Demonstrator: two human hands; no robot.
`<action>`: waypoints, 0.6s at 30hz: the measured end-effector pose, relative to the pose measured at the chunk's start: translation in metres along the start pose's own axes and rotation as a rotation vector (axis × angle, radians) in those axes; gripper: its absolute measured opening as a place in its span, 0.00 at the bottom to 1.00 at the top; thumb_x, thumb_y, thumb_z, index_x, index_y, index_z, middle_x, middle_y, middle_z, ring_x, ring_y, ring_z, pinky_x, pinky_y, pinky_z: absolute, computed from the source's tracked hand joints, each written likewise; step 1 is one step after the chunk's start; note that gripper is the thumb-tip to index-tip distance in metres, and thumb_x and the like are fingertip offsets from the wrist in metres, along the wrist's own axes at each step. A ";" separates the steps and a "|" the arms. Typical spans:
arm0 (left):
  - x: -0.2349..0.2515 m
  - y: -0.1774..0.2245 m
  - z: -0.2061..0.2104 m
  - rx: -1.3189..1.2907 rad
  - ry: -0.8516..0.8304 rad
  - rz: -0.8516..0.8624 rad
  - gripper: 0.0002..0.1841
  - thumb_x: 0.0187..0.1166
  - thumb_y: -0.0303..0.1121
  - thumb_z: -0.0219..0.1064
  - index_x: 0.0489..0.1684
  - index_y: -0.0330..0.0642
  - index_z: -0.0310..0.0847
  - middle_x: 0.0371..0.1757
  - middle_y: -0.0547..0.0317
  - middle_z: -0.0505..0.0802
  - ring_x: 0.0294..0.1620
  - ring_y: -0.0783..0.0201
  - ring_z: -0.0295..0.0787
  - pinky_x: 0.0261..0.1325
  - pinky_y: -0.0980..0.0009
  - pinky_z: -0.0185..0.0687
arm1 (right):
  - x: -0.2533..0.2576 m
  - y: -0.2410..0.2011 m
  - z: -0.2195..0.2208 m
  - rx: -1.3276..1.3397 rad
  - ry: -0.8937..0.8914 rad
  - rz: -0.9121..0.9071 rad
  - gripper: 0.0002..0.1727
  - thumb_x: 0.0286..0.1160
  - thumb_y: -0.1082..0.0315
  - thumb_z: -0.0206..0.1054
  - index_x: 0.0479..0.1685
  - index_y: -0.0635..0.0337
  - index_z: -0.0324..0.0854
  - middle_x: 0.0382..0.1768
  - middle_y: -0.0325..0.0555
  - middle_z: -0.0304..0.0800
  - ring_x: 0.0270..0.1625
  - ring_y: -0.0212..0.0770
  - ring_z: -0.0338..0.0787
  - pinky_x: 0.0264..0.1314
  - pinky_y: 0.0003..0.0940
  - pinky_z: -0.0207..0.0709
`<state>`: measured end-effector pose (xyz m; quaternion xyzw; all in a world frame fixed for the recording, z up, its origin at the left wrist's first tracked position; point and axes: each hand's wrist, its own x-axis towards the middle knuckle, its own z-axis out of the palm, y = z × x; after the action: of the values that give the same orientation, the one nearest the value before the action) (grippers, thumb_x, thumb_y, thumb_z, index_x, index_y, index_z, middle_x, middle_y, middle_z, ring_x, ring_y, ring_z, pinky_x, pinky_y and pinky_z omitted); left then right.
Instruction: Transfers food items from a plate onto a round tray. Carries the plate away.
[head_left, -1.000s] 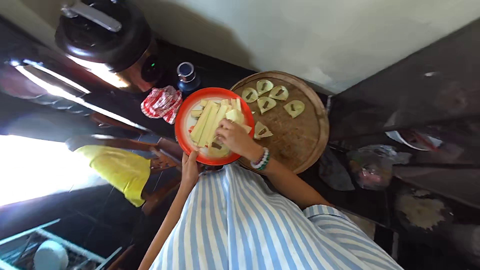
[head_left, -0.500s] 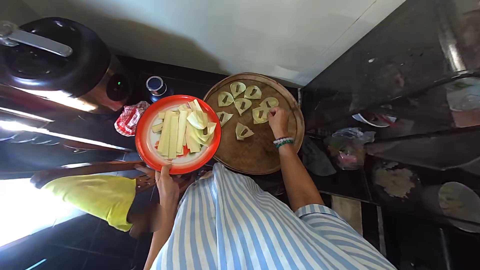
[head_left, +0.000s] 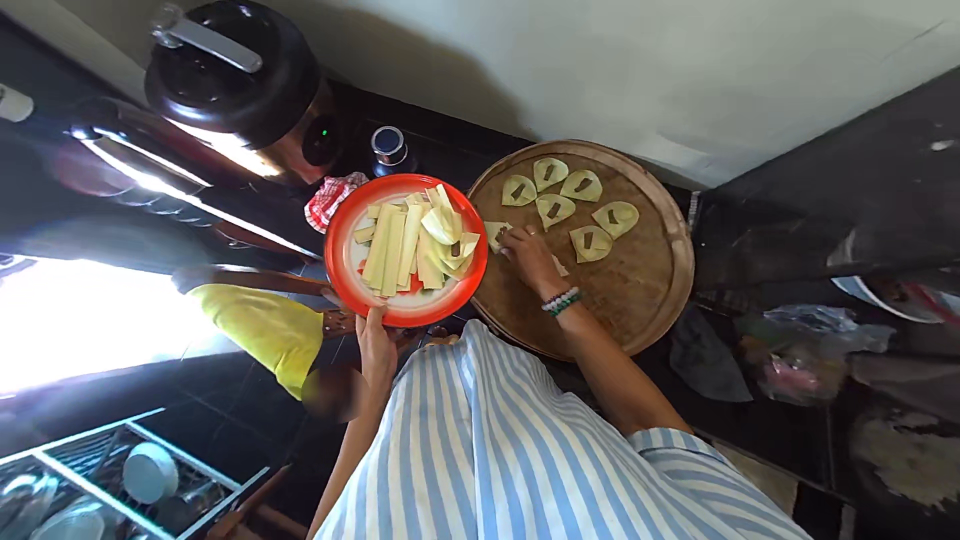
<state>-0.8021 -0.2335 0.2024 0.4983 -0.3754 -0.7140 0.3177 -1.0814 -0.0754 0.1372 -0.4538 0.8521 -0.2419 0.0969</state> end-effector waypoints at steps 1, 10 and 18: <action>-0.002 0.001 0.000 -0.006 -0.005 -0.001 0.13 0.88 0.25 0.49 0.66 0.34 0.66 0.42 0.49 0.90 0.37 0.61 0.94 0.36 0.67 0.92 | -0.007 -0.009 -0.007 0.007 -0.024 0.018 0.09 0.78 0.72 0.70 0.51 0.63 0.91 0.61 0.60 0.88 0.66 0.66 0.84 0.69 0.65 0.77; -0.003 -0.010 -0.002 0.056 -0.105 0.036 0.21 0.87 0.26 0.50 0.78 0.34 0.61 0.52 0.44 0.89 0.46 0.58 0.93 0.43 0.63 0.93 | 0.023 -0.112 -0.049 0.210 0.018 0.121 0.39 0.73 0.45 0.76 0.74 0.66 0.72 0.58 0.64 0.87 0.58 0.63 0.89 0.62 0.63 0.82; 0.003 -0.007 0.007 0.064 -0.123 0.016 0.17 0.87 0.25 0.50 0.73 0.34 0.63 0.47 0.46 0.90 0.41 0.58 0.94 0.39 0.62 0.94 | 0.027 -0.100 -0.071 0.274 0.221 0.388 0.24 0.80 0.67 0.65 0.73 0.65 0.73 0.49 0.65 0.91 0.51 0.63 0.93 0.54 0.62 0.85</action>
<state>-0.8097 -0.2308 0.1965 0.4604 -0.4206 -0.7285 0.2836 -1.0515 -0.1220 0.2496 -0.2355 0.8880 -0.3798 0.1084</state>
